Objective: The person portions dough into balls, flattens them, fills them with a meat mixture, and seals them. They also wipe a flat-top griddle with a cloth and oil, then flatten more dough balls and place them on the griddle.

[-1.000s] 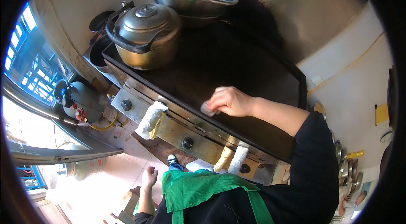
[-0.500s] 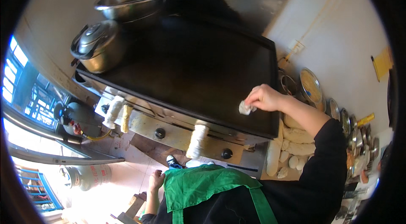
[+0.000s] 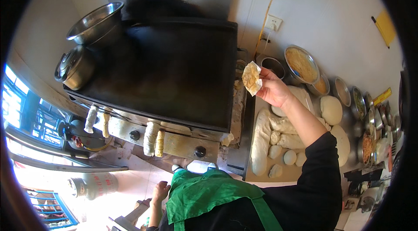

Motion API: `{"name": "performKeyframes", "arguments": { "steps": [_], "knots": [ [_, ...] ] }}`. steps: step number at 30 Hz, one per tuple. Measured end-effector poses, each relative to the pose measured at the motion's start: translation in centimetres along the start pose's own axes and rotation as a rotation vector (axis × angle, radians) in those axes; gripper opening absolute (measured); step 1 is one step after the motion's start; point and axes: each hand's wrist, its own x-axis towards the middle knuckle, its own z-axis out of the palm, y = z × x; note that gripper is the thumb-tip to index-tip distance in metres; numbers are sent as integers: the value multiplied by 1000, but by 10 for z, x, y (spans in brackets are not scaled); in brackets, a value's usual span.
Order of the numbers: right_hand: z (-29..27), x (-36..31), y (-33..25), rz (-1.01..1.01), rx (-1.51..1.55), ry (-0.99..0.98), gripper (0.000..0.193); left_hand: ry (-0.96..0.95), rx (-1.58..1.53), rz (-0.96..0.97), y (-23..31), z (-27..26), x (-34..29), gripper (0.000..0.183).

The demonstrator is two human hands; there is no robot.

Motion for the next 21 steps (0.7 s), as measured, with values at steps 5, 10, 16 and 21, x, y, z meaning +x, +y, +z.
{"name": "performKeyframes", "arguments": {
  "steps": [5,10,16,21],
  "knots": [
    [-65,-31,16,63,-463,297,29,24,133,34,-23,-2,-10,42],
    [-168,-24,18,119,-638,620,30,2,282,159,-42,-2,-6,43],
    [-300,75,-13,-118,-1041,891,21,-11,100,55,-18,19,-23,40],
    [-342,139,-6,186,-1569,847,22,99,22,-273,-2,54,-50,41]
  ]
}}
